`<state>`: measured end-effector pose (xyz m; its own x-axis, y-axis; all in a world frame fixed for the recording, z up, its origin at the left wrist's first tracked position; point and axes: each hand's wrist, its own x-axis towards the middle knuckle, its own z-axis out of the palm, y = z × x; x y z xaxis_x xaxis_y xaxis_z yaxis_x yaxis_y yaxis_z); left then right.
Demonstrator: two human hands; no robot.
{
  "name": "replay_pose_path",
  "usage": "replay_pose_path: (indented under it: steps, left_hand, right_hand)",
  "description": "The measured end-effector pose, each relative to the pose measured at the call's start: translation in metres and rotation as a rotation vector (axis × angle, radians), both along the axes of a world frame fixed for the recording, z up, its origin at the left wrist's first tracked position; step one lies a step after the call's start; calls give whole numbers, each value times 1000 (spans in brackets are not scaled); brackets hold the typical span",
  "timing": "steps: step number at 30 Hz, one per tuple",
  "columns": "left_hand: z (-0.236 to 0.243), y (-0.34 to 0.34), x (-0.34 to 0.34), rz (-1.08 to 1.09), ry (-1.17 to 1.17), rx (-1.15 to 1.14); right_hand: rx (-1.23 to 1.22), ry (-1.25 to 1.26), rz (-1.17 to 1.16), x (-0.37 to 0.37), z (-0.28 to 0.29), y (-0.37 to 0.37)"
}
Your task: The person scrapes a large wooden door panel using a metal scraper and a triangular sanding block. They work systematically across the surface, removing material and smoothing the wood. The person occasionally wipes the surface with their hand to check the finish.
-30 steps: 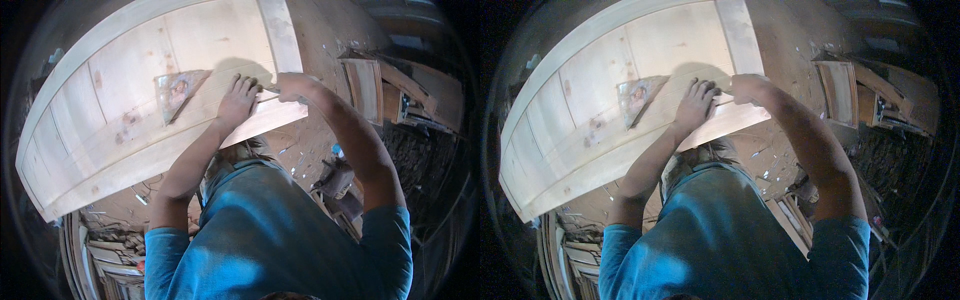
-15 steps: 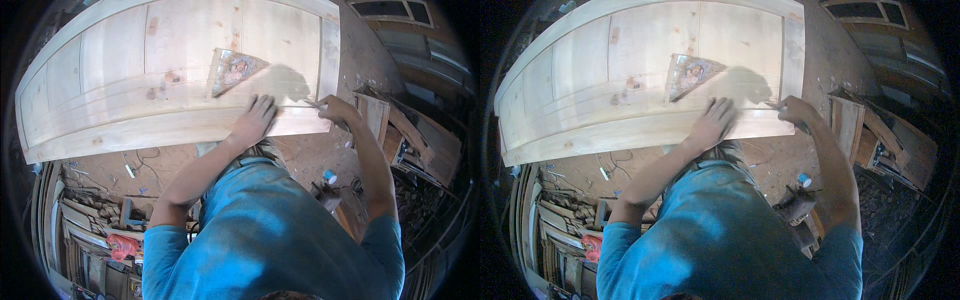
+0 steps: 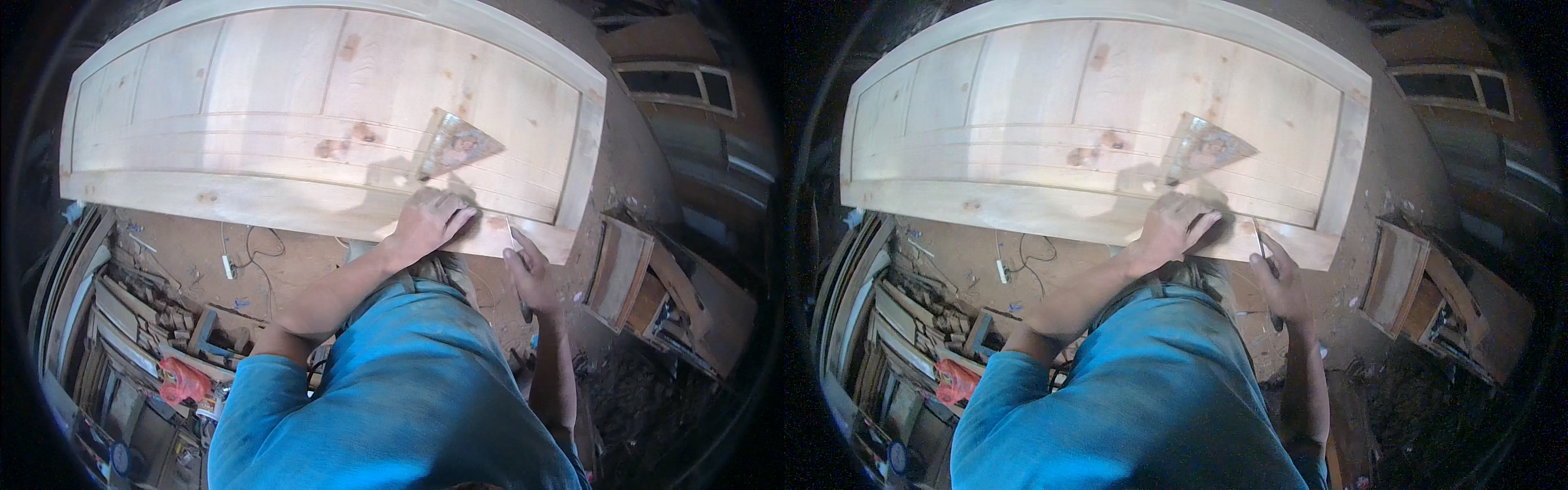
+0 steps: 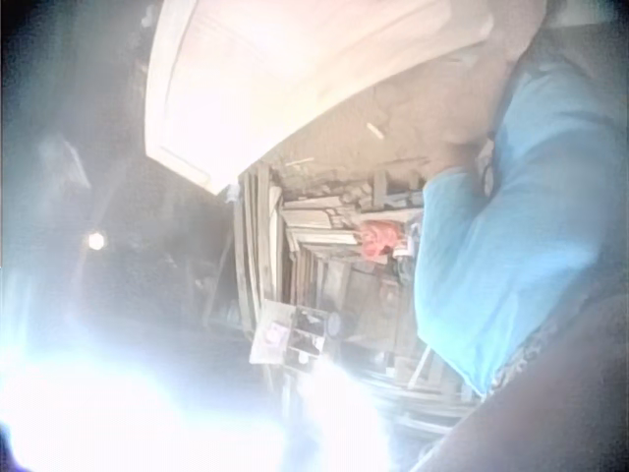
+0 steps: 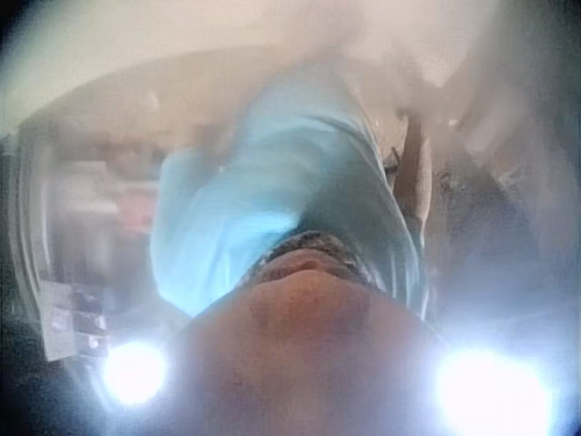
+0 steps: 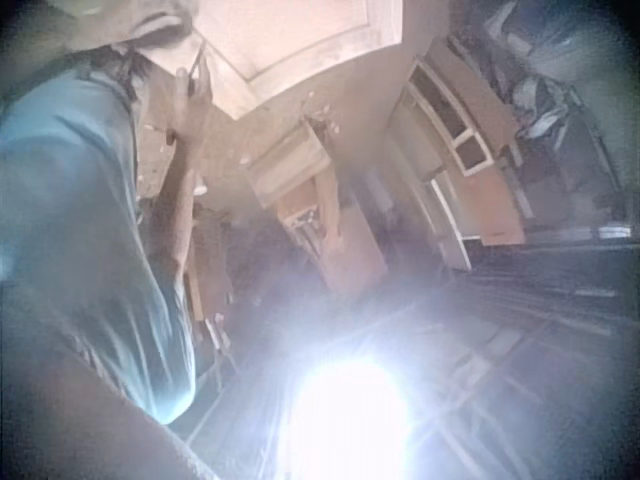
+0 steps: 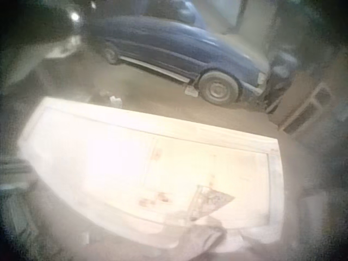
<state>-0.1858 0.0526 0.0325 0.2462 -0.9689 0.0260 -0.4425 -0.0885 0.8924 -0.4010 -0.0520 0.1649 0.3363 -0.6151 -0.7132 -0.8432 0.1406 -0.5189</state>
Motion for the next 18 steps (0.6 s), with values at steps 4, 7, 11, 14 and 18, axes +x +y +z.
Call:
replay_pose_path:
  steps: [4, 7, 11, 14, 18]
  left_hand:
    - [-2, -13, 28, 325, -295, -35]
    - [-15, -29, 39, 285, -329, 96]
    - [-31, -35, 54, 82, -298, 119]
    - [-33, -11, 65, -13, -325, 30]
    - [-29, 52, 89, 33, -448, -18]
  right_hand:
    - [3, 1, -64, 2, -5, 24]
    - [-35, 45, -68, 6, -6, 38]
    - [-52, -19, -152, 12, -8, 58]
    - [-60, -89, -213, 10, -13, 76]
    - [-10, -92, -269, -1, -24, 102]
